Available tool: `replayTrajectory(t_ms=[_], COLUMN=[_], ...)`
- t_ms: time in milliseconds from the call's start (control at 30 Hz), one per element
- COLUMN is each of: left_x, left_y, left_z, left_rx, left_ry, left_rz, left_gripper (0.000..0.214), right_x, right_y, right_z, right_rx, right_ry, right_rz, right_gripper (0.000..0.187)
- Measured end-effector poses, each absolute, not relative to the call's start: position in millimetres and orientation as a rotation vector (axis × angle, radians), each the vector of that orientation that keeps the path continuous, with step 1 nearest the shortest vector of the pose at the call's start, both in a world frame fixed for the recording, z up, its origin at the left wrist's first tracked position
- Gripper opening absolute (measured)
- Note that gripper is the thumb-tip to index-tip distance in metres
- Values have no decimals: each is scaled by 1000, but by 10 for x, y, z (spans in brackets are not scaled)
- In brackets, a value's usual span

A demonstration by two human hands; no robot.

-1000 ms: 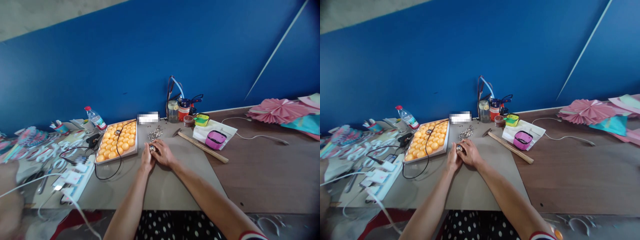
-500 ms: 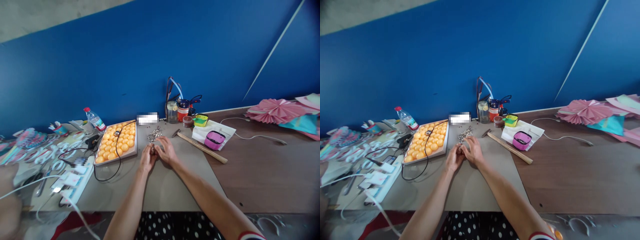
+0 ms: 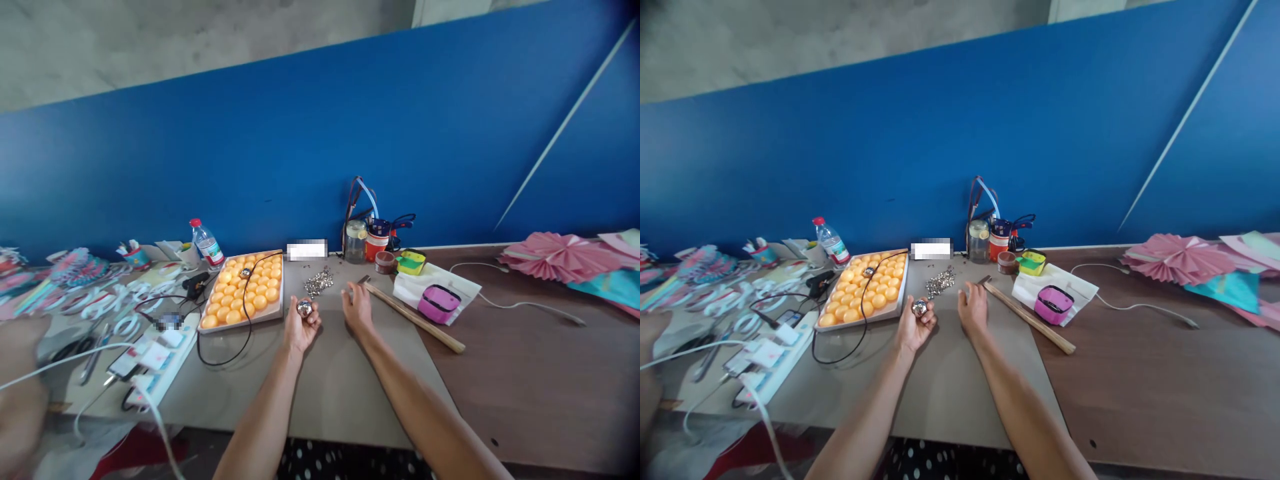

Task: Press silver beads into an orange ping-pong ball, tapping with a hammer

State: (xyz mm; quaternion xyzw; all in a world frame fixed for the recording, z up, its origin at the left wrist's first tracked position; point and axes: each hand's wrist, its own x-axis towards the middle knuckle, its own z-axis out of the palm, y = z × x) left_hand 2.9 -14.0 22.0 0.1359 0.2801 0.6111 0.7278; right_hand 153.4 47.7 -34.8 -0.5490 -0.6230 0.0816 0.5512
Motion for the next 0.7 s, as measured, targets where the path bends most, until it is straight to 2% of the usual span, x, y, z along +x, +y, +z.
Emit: replayTrajectory(t_ms=[367, 700], left_x=[37, 47], left_y=[-93, -18], left_z=[183, 142], left_rx=[333, 392], left_ry=[566, 616], left_rz=[1404, 1416], left_gripper=[32, 34], right_x=[1497, 1956], right_y=[400, 244], right_z=[-280, -305], right_rx=[-1250, -1364], right_ry=[-1742, -1641], right_rz=[5, -57], right_gripper=[28, 31])
